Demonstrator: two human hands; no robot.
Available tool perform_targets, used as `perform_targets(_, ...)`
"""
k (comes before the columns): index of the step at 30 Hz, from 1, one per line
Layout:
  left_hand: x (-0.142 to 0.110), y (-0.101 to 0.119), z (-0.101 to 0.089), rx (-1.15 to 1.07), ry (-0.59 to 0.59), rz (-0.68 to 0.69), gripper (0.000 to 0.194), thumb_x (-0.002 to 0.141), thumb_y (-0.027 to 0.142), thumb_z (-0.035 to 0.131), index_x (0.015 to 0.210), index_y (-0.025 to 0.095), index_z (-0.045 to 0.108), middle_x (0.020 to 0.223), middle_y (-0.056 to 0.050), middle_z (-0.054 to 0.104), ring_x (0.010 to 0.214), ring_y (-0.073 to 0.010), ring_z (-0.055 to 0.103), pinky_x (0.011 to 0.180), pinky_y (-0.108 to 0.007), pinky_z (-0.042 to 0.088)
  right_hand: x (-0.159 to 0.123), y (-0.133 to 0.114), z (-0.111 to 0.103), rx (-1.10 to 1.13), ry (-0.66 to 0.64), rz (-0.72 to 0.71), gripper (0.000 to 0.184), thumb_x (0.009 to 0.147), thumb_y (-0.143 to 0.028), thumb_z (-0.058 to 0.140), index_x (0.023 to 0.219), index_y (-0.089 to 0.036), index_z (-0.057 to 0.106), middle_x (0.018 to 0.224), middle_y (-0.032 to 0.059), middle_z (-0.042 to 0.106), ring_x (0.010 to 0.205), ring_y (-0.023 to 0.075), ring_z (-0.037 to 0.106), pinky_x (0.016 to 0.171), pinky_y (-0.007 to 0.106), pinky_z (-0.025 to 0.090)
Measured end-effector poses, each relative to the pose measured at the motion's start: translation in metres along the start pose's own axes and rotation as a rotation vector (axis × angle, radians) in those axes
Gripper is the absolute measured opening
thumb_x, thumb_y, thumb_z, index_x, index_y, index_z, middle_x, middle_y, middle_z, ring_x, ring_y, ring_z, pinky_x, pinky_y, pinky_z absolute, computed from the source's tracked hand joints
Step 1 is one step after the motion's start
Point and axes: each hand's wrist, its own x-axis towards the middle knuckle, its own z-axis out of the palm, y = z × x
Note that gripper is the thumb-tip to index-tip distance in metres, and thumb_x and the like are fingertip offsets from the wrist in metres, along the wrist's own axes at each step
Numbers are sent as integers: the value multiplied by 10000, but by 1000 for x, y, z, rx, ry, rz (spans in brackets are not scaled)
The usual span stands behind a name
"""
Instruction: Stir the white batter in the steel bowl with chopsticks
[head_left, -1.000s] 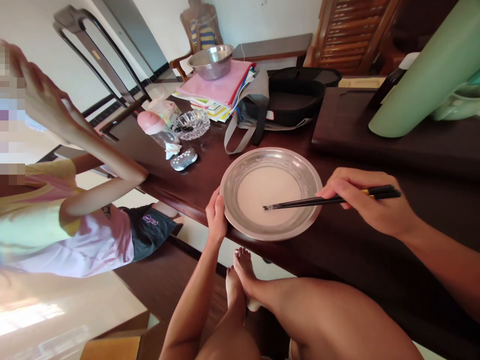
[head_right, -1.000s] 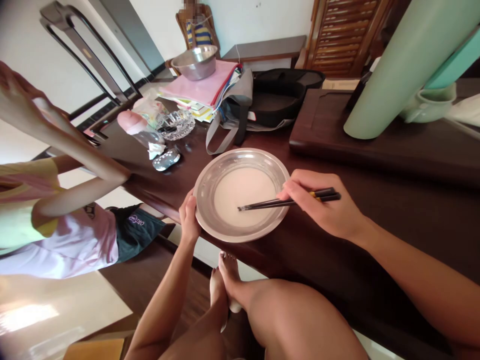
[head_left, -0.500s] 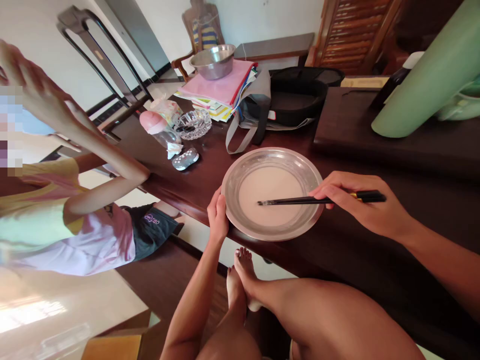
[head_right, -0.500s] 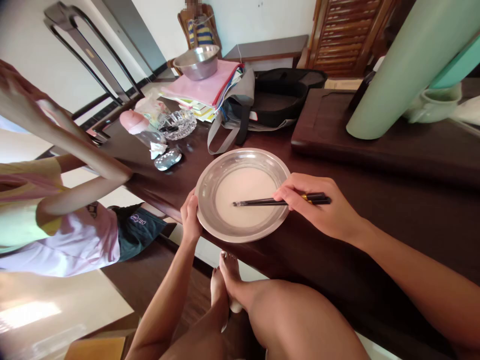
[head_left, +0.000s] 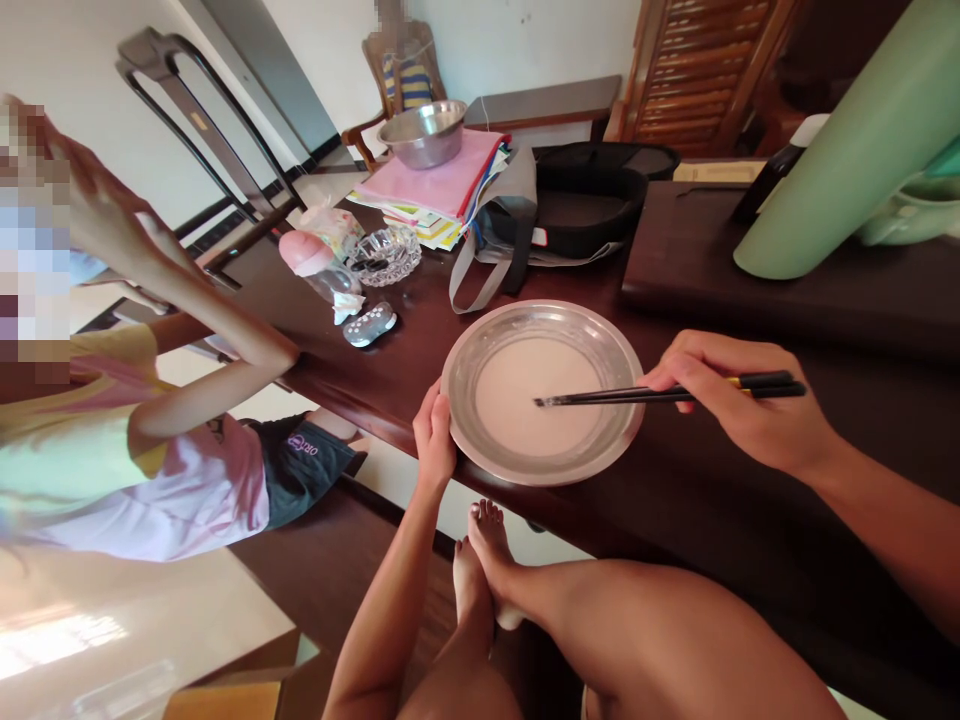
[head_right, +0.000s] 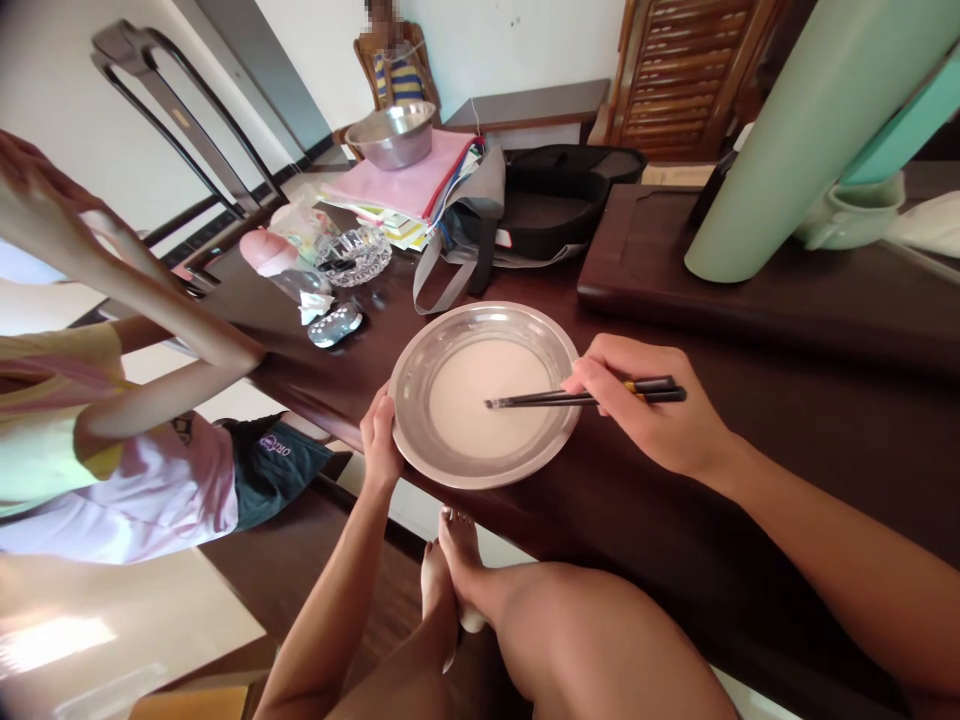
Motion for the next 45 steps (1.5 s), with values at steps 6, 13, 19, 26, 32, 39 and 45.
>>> perform_targets(6, 0, 1, 0, 15, 6, -26, 474, 917, 493, 422, 1176, 167, 648, 1189, -81, 667, 1131, -245, 579, 1000, -348, 421, 0, 2, 2, 45, -178, -2, 205, 895, -342, 530, 798, -234, 675, 832, 25, 681, 679, 139, 600, 611, 300, 478)
perform_targets(13, 0, -1, 0, -3, 3, -35, 492, 908, 511, 426, 1175, 161, 646, 1192, -86, 666, 1120, -245, 585, 998, -349, 422, -1, 1, -2, -1, -39, -33, 287, 913, -333, 498, 709, -214, 660, 693, 4, 633, 524, 98, 516, 506, 268, 423)
perform_targets(19, 0, -2, -1, -12, 5, -47, 495, 904, 510, 432, 1180, 157, 642, 1195, -92, 665, 1129, -251, 582, 1007, -356, 415, 2, 3, 1, -5, -108, -42, 222, 887, -362, 540, 797, -220, 684, 823, 31, 688, 753, 159, 635, 654, 281, 504)
perform_targets(26, 1, -5, -2, 12, 1, -57, 506, 911, 507, 417, 1199, 148, 627, 1216, -99, 654, 1151, -257, 569, 1022, -365, 399, 0, 1, -1, 20, -106, -5, 310, 920, -362, 481, 729, -201, 665, 724, 21, 656, 574, 110, 567, 539, 253, 471)
perform_targets(32, 1, 1, -2, 8, -8, -67, 541, 899, 534, 413, 1189, 129, 627, 1213, -114, 655, 1150, -266, 571, 1015, -375, 403, 1, 0, 0, -11, -66, -37, 274, 906, -352, 510, 751, -190, 667, 778, 40, 680, 663, 131, 605, 582, 249, 494)
perform_targets(39, 1, 2, -2, -2, -18, -58, 509, 914, 500, 412, 1205, 138, 621, 1236, -111, 644, 1160, -254, 564, 1024, -370, 391, -1, -1, 2, 28, -162, -34, 250, 905, -351, 513, 799, -195, 676, 831, 52, 695, 712, 155, 636, 609, 269, 524)
perform_targets(45, 1, 2, -2, -8, -26, -51, 501, 920, 493, 409, 1209, 141, 619, 1236, -111, 642, 1154, -257, 568, 1017, -378, 397, -2, -1, 0, 8, -87, -5, 290, 906, -360, 501, 721, -200, 657, 741, 26, 669, 602, 125, 591, 523, 244, 485)
